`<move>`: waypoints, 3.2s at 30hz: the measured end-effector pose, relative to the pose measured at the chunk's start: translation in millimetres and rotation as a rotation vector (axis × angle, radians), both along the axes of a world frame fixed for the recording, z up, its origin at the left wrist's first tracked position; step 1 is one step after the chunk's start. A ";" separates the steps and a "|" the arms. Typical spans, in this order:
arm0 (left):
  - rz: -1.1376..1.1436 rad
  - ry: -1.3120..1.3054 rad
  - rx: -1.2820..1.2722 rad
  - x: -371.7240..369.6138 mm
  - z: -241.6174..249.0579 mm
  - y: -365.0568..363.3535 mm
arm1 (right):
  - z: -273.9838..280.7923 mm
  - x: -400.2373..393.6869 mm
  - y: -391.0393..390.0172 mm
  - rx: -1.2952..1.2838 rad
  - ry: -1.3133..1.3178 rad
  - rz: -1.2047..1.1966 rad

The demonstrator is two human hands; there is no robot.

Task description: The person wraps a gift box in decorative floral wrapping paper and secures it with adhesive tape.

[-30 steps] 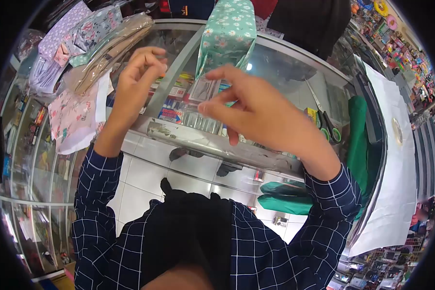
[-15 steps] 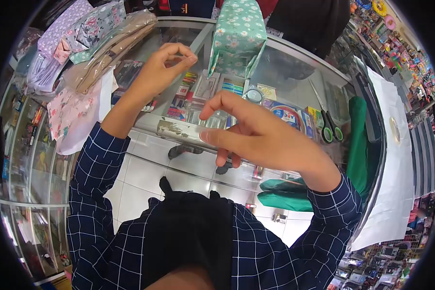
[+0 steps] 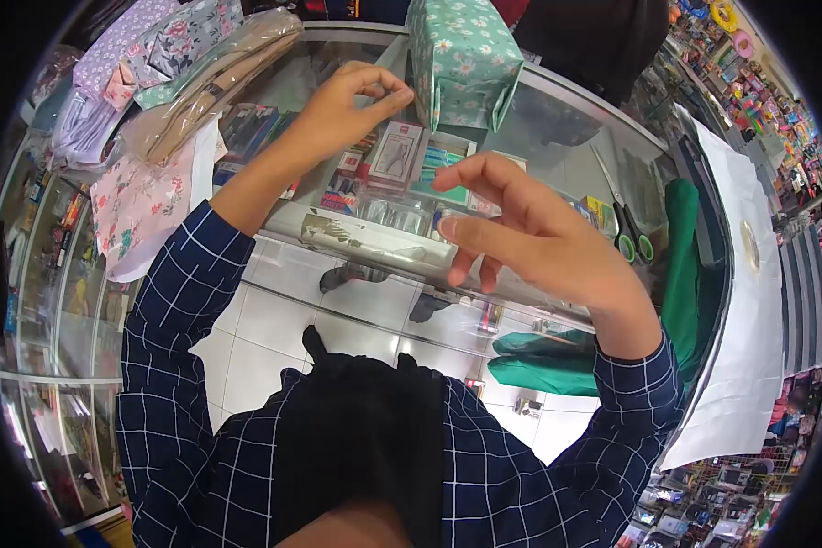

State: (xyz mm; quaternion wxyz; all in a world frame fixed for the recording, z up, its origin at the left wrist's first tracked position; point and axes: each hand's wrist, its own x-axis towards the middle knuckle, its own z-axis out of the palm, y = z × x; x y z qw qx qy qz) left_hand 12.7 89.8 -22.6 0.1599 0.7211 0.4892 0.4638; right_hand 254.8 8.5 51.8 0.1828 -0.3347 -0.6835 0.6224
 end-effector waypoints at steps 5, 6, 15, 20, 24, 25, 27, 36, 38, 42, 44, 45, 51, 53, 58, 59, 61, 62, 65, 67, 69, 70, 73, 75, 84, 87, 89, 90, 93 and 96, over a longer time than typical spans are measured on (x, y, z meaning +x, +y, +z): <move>0.001 0.060 -0.017 11.6 4.3 -1.8 | -3.0 7.8 1.9 0.015 0.026 0.000; 0.000 0.062 -0.016 12.7 3.4 0.5 | -4.1 8.9 2.6 0.016 0.027 0.006; 0.224 0.491 0.207 15.3 15.3 13.5 | -10.3 12.0 4.8 0.018 0.038 0.008; 0.155 0.474 0.607 14.7 28.2 24.9 | -7.6 15.1 3.3 0.015 0.006 0.014; -0.336 0.531 0.670 22.3 56.9 21.7 | -7.8 22.0 4.2 -0.005 0.043 0.008; -0.369 0.561 0.688 24.9 58.3 25.4 | -6.7 23.3 4.3 -0.014 0.048 0.008; -0.435 0.621 0.723 28.9 61.3 35.6 | -3.7 25.7 3.4 -0.033 0.059 0.007; -0.543 0.480 0.473 36.6 75.2 33.2 | 2.3 51.3 8.3 0.087 0.004 -0.170; -0.472 0.564 0.473 39.3 80.0 35.6 | 1.1 52.3 10.5 0.177 -0.093 -0.216; -0.325 0.575 0.627 61.6 79.1 45.3 | 1.8 45.5 9.1 0.339 -0.290 -0.296; -0.240 0.745 0.547 75.6 89.3 48.1 | -1.3 44.2 11.5 0.497 -0.327 -0.290; -0.195 0.828 0.504 82.6 93.4 48.0 | -3.0 43.7 13.2 0.575 -0.348 -0.283; -0.103 0.713 0.538 107.8 82.6 66.6 | -3.7 44.2 21.0 0.729 -0.435 -0.313; -0.086 0.615 0.217 117.7 90.2 68.8 | -4.0 44.7 23.4 0.750 -0.431 -0.332; -0.235 0.626 0.044 116.2 89.4 74.7 | -7.2 48.4 27.2 0.762 -0.411 -0.346; -0.242 0.711 -0.034 116.9 94.9 74.8 | -7.4 49.2 27.9 0.767 -0.403 -0.347; -0.262 0.831 -0.115 116.7 104.5 67.0 | -7.6 50.8 30.4 0.780 -0.395 -0.340; -0.274 0.866 -0.118 115.8 106.7 63.3 | -7.6 51.6 32.4 0.787 -0.395 -0.331; -0.400 0.727 -0.043 104.2 98.5 70.8 | -4.6 52.1 39.4 0.791 -0.402 -0.317; -0.541 0.611 -0.018 94.3 96.2 77.8 | -2.0 51.8 47.2 0.807 -0.410 -0.285; -0.712 0.549 -0.050 86.0 95.4 83.0 | 0.9 50.6 59.7 0.840 -0.420 -0.223; -0.729 0.545 -0.069 82.9 98.5 76.7 | -1.0 48.0 67.0 0.879 -0.388 -0.221; -0.789 0.566 0.014 71.7 101.5 68.7 | -11.9 39.0 86.3 0.987 -0.306 -0.210; -0.808 0.533 -0.010 66.9 101.4 67.3 | -14.3 34.5 92.6 1.046 -0.278 -0.200; -0.748 0.468 -0.008 58.4 102.5 52.0 | -15.2 27.6 92.8 1.165 -0.316 -0.173; -0.724 0.477 0.037 53.7 99.3 51.4 | -16.8 26.4 94.3 1.269 -0.307 -0.186; -0.732 0.470 0.060 52.5 98.8 52.5 | -20.9 26.0 96.6 1.393 -0.307 -0.220; -0.744 0.463 0.065 52.2 98.8 52.7 | -21.9 25.2 98.1 1.457 -0.305 -0.235; -0.756 0.449 0.062 50.6 98.8 52.4 | -22.4 22.1 95.9 1.482 -0.340 -0.269; -0.781 0.414 0.061 49.3 97.2 52.9 | -21.0 20.1 94.2 1.512 -0.386 -0.292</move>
